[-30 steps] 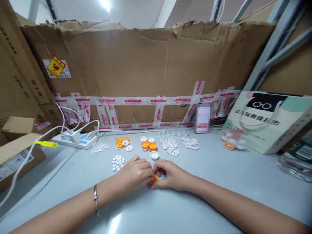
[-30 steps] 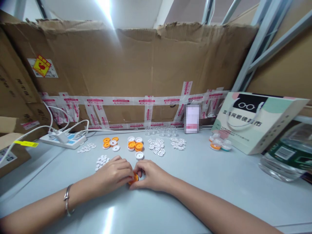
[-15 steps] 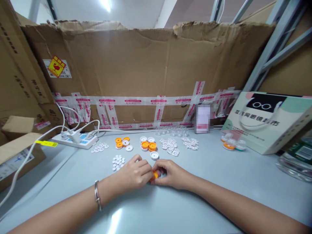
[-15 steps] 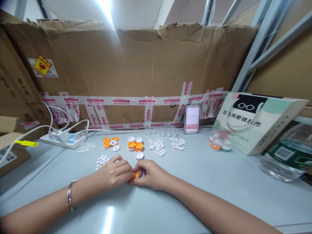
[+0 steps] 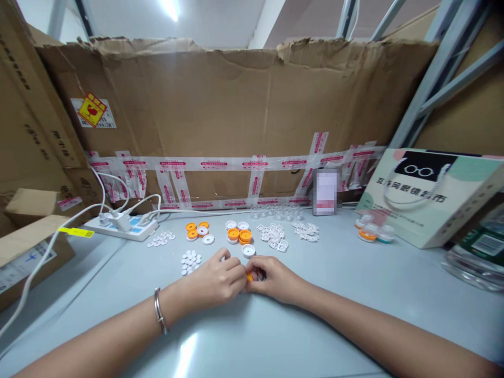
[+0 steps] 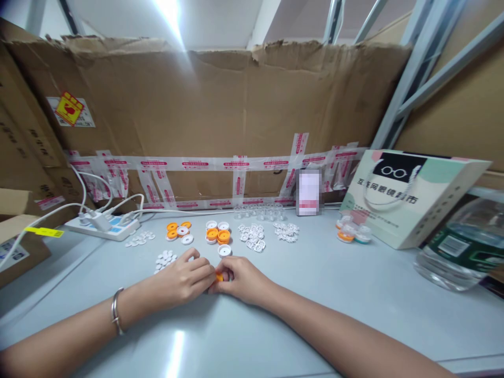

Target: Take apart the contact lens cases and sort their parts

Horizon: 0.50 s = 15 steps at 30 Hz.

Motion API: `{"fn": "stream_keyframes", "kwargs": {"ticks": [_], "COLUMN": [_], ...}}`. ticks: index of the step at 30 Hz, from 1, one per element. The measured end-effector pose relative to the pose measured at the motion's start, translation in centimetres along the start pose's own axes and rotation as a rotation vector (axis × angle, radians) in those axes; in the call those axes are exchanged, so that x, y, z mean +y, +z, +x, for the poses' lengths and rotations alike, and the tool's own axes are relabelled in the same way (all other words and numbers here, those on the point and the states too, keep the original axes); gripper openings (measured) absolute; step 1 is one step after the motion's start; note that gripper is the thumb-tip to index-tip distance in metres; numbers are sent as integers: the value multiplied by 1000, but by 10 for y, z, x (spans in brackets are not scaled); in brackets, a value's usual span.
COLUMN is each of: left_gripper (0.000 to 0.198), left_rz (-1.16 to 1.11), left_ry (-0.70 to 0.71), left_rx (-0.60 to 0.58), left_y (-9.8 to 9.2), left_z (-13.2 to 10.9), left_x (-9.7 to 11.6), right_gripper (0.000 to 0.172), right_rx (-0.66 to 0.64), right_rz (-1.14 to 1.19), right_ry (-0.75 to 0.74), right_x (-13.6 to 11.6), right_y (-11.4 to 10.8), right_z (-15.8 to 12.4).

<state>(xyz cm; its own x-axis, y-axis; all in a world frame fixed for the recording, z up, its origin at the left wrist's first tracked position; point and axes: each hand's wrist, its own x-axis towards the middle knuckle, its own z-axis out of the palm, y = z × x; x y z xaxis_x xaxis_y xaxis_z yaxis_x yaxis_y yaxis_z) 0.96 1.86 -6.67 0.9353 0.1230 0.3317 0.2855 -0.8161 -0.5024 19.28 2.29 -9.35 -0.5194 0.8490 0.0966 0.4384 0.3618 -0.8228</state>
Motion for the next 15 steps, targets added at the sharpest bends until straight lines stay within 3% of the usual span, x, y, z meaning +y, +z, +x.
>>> {"fn": "stream_keyframes", "kwargs": {"ticks": [15], "left_gripper": [23], "left_rz": [18], "left_ry": [40], "left_rx": [-25], "left_y": [-2], "left_z": [1], "left_x": [-1], "right_gripper": [16], "right_rx": [31], "right_rz": [-53], "right_ry": [-27], "right_x": [-1], "right_y": [0], "right_z": [-1]}}
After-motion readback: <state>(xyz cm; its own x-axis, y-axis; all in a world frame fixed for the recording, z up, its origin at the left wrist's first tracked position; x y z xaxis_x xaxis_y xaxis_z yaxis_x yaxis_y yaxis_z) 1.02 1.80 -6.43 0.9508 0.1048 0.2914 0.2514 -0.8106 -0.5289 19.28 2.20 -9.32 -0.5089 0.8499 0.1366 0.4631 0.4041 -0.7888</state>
